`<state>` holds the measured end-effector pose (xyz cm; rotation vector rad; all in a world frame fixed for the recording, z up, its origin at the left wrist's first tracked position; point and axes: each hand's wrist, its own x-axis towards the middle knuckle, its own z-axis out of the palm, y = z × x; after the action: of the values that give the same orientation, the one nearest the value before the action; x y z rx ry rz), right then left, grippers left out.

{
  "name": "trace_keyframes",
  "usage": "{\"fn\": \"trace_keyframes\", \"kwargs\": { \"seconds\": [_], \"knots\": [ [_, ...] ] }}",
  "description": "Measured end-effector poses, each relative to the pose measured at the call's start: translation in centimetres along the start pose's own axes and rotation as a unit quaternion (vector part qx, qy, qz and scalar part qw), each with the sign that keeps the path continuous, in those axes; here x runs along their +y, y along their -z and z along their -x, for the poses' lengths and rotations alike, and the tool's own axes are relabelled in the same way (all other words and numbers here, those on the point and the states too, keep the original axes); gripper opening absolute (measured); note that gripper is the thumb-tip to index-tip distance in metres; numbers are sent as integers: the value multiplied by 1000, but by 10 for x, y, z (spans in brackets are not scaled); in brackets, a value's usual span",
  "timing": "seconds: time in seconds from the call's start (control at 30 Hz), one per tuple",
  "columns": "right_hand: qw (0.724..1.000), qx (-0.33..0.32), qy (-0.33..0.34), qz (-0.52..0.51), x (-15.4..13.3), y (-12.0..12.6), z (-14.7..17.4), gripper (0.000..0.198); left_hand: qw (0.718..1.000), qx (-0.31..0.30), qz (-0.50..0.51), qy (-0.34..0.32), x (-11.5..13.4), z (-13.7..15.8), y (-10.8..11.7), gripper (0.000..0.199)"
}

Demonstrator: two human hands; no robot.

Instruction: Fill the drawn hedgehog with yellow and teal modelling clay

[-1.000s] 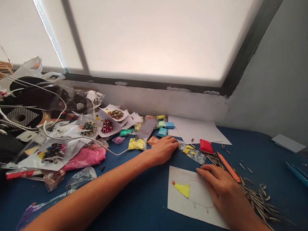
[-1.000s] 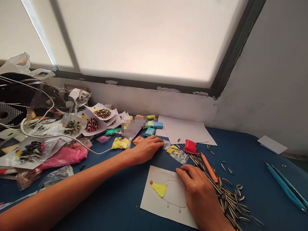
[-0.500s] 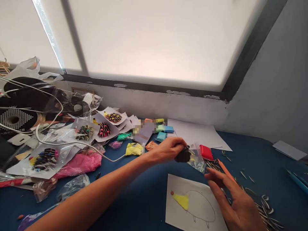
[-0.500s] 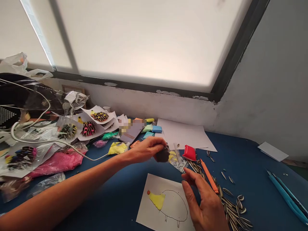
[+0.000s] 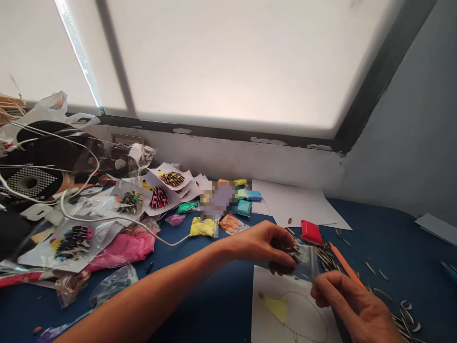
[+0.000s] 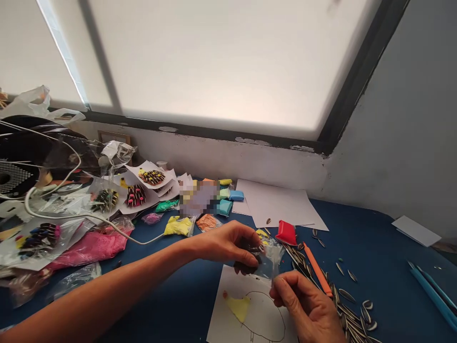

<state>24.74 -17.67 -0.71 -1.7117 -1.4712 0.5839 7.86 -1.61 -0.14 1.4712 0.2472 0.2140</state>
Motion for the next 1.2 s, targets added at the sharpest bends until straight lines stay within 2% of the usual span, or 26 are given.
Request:
{"fn": "trace_keyframes", "kwargs": {
  "seconds": [0.13, 0.33, 0.63, 0.7, 0.83, 0.9, 1.0, 1.1, 1.2],
  "knots": [
    [1000, 6, -4, -30, -10, -1, 2, 41, 1000, 9, -4, 13, 1, 0, -4, 19],
    [996, 6, -56, -67, 0, -3, 2, 38, 998, 5, -54, 24, 10, 5, -15, 8],
    [998, 16, -51, -41, 6, -1, 1, 34, 997, -19, -76, -27, 17, 9, -23, 16],
    [996, 25, -60, -59, 4, -2, 2, 35, 998, -22, -52, -21, 16, 9, -23, 22],
    [988, 46, -79, -128, 0, -3, 3, 34, 1000, 16, 3, 12, 10, 7, -24, 38],
    [990, 45, -67, -119, -1, -2, 4, 33, 999, 28, 29, 14, 7, 5, -25, 41],
    [990, 99, -43, -89, 1, 0, 5, 31, 997, 31, 71, -7, 4, 3, -26, 49],
    [987, 138, -32, -75, 4, 0, 5, 28, 996, 33, 82, -15, 4, 3, -26, 47],
    [989, 134, -42, -49, 5, 0, 5, 30, 997, 36, 71, -13, 5, 4, -27, 37]
  ]
}}
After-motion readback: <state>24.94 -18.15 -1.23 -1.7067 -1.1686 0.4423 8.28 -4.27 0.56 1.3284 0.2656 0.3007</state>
